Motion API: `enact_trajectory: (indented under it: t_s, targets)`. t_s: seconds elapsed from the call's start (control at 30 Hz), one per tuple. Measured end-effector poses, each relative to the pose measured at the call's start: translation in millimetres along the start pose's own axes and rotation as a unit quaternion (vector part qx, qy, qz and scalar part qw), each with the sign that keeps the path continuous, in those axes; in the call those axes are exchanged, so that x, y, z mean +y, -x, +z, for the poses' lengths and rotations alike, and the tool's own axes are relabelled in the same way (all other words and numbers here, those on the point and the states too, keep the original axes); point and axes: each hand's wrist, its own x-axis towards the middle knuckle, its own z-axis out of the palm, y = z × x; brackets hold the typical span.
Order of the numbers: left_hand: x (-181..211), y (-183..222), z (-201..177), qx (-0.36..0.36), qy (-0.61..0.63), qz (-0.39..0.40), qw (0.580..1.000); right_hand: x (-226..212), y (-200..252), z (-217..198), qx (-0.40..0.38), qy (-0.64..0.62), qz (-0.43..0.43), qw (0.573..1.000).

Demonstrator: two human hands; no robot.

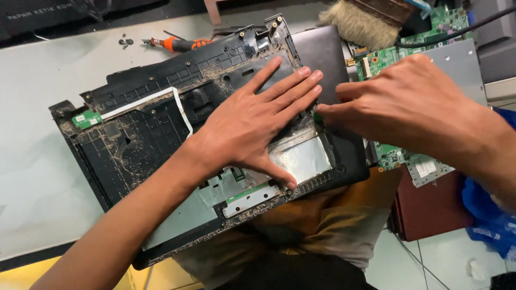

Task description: Cleaning and prying the internal casing of a laptop using a plastic tool and a brush during disassembly.

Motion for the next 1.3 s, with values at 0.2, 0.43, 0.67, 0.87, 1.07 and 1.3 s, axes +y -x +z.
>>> enact_trajectory:
  t_s: [0.2, 0.43, 0.67, 0.87, 1.07, 1.3]
  targets:
    - [-0.7, 0.8, 1.5, 0.009, 0.000, 0.004, 1.000, 9.3, 3.2, -2.2, -0.041, 0.001, 0.004, 0.999]
    - [0.1, 0.6, -0.1, 0.007, 0.008, -0.005, 1.000, 15.0, -0.6, 27.8, 0.065, 0.039, -0.006, 0.997]
    - [-1.5, 1.1, 2.1, 0.002, 0.010, -0.001, 1.000, -2.5, 15.4, 20.8, 0.041, -0.007, -0.013, 0.999]
    - [0.4, 0.8, -0.4, 0.006, 0.004, 0.009, 1.000, -6.8, 18.6, 12.1, 0.047, 0.017, -0.011, 0.999]
    - [0.1, 1.2, 3.7, 0.007, 0.003, 0.006, 1.000, -3.9, 17.9, 23.2, 0.068, 0.024, -0.020, 0.997]
    - [-0.5, 0.5, 5.1, 0.015, 0.000, 0.008, 1.000, -3.5, 27.7, 59.8, 0.245, -0.011, -0.005, 0.969]
